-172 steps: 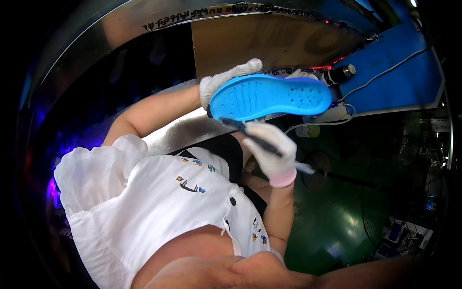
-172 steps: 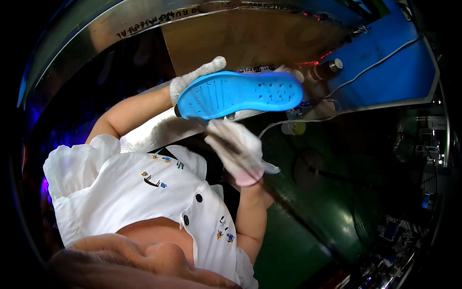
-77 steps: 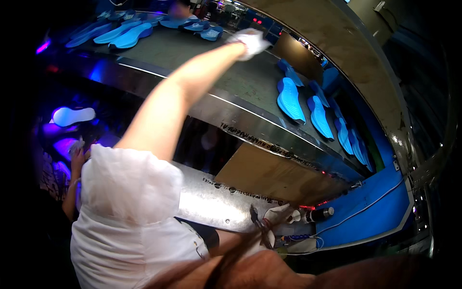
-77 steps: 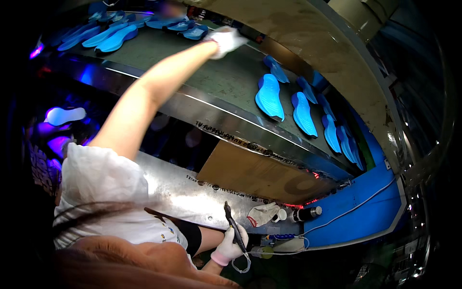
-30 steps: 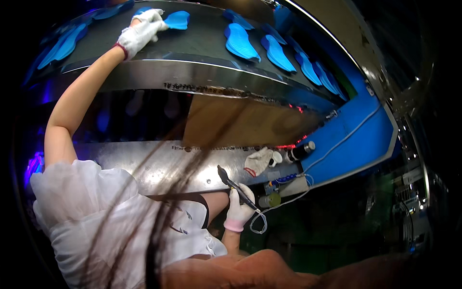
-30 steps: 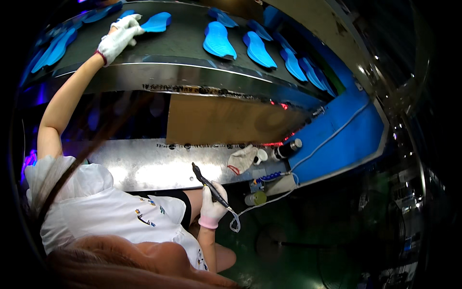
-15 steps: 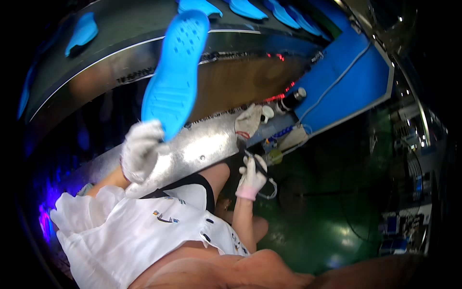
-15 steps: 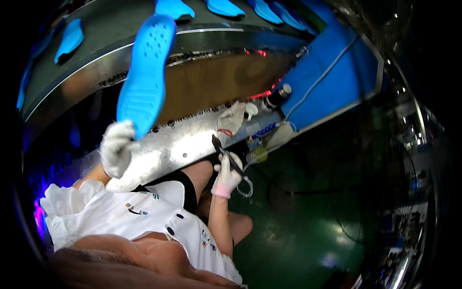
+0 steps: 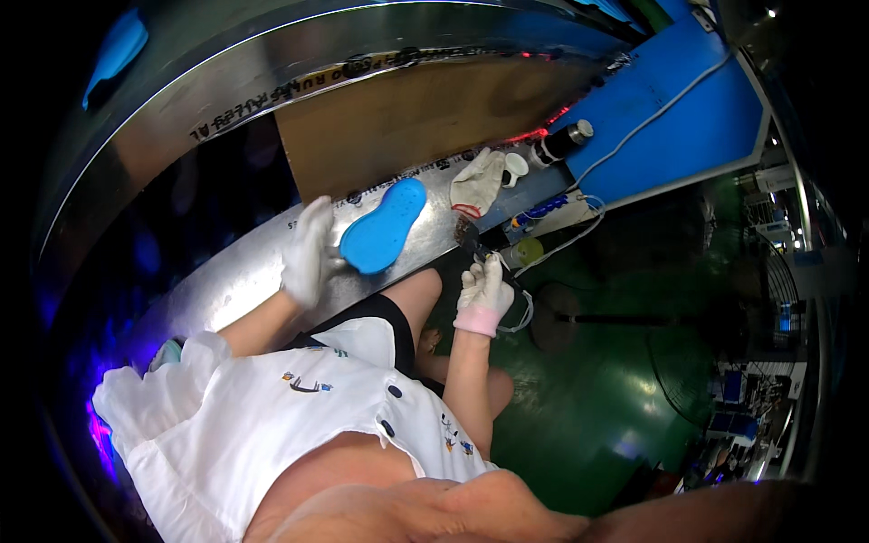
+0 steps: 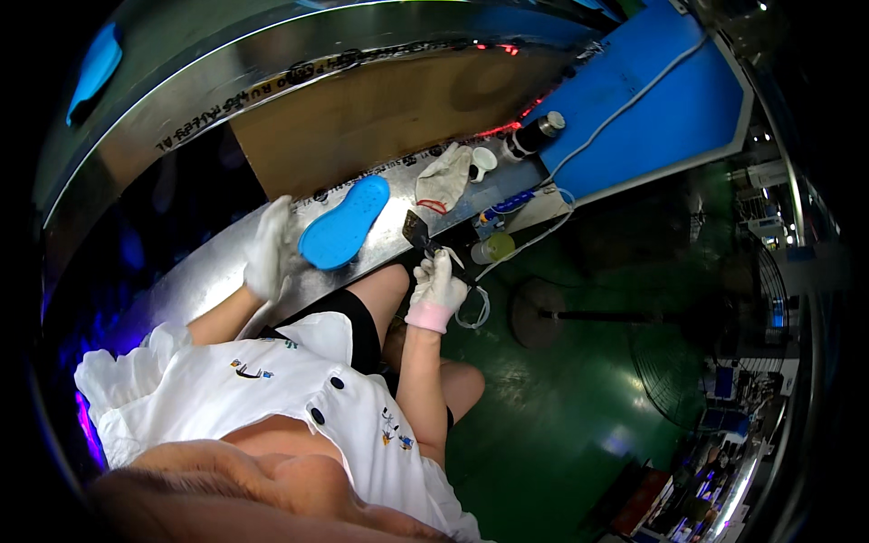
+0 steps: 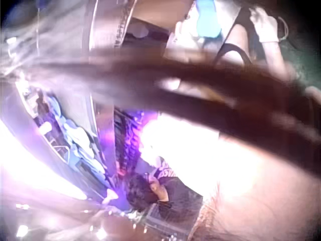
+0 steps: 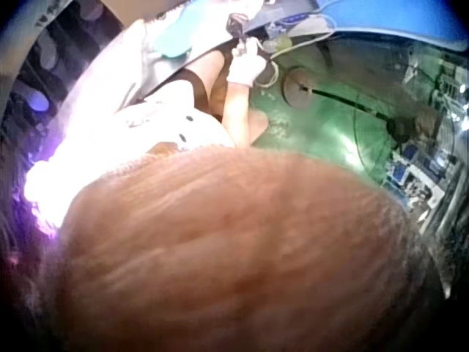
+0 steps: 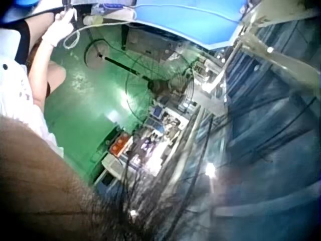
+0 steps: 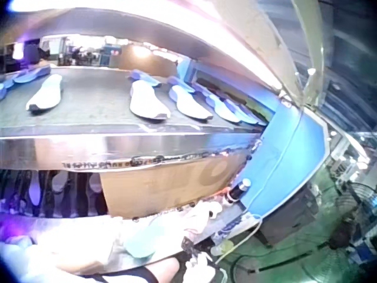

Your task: The person picks up blue shoe insoles from a conveyor belt, applies a marking or adhesive with a handheld applicator to specific points on the insole, and places them back onto the belt.

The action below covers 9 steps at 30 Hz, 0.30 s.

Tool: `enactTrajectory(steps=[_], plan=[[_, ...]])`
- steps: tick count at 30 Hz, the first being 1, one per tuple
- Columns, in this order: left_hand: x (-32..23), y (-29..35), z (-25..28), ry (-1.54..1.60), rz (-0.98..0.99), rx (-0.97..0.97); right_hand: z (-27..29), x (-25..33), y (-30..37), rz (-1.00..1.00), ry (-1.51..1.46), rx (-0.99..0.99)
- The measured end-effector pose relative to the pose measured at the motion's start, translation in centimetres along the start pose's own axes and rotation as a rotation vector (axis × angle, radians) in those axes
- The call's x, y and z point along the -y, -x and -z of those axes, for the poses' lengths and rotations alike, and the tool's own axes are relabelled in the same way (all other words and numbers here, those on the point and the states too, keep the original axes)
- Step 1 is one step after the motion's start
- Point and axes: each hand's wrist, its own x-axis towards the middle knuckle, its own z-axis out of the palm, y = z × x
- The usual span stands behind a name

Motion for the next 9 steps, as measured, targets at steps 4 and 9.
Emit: enactTrajectory(steps=[4,9], plan=[[3.7,-6.2,2.5,0.574,0.638,0.385,-0.2,-0.8,0.4,-0.048,-0.006,0.098],[6.8,-5.6,0.3,0.779,0.747,0.485,1.4,-3.1,0.0,-0.115,0.188,0.133]])
